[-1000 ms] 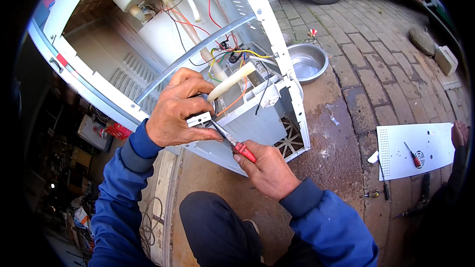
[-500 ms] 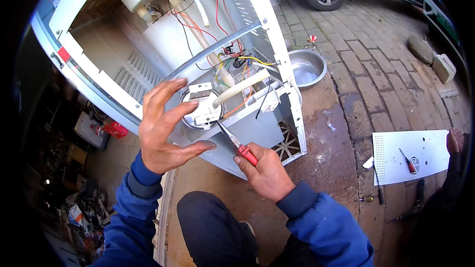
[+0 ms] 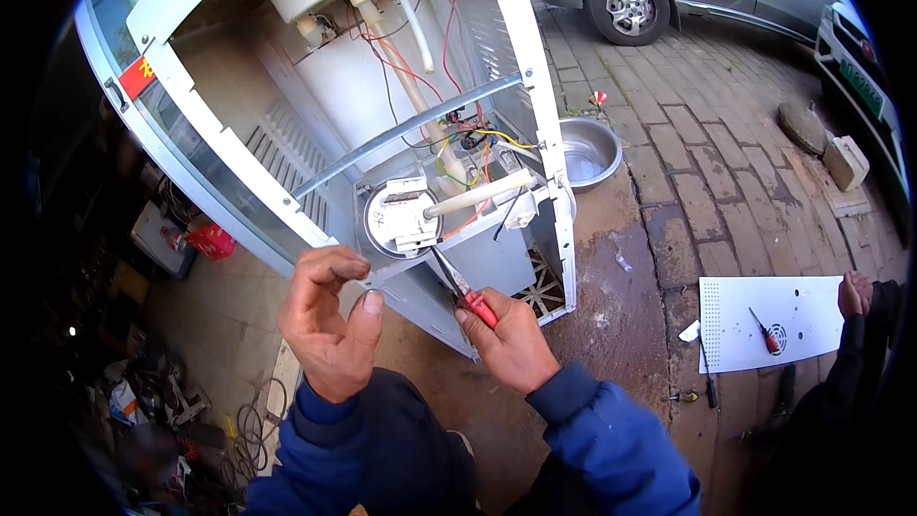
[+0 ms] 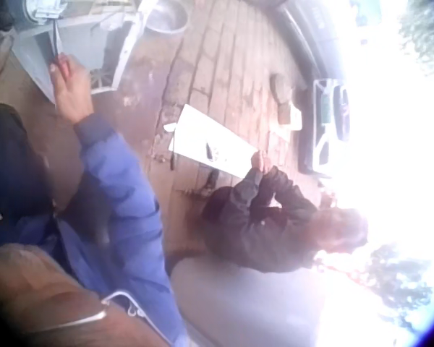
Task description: The person uses pliers to remove a cylindrical metal component from a white appliance frame. They then retrieve a replacement part from a cluttered indoor storage area and compare the two components side-by-side.
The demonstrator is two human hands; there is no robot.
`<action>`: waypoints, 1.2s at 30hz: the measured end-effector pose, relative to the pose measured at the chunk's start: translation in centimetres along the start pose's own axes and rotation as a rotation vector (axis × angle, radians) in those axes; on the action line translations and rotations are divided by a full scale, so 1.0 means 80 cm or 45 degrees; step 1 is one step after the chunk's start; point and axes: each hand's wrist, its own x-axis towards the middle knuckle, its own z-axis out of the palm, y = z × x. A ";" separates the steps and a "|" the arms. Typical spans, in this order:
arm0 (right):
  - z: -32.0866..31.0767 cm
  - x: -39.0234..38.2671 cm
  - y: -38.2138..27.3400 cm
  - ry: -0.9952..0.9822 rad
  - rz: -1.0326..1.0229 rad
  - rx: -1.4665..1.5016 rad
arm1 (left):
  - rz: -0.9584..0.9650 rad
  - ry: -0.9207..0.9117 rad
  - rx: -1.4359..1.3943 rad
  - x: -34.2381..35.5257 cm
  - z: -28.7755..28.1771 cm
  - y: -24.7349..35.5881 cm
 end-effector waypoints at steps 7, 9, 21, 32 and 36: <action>0.004 0.001 -0.008 0.001 0.065 0.079 | 0.725 -0.976 0.575 0.126 -0.025 -0.003; 0.009 0.003 0.000 0.035 -0.027 0.029 | 0.626 -1.059 0.635 0.124 -0.025 -0.001; 0.014 0.010 0.022 0.101 -0.171 -0.130 | 0.634 -1.033 0.604 0.123 0.001 0.000; 0.005 0.009 0.019 0.103 -0.134 -0.054 | 0.520 -1.028 0.590 0.115 0.003 -0.004; 0.008 0.004 0.005 0.104 -0.199 -0.017 | 0.464 -0.993 0.560 0.110 0.005 -0.012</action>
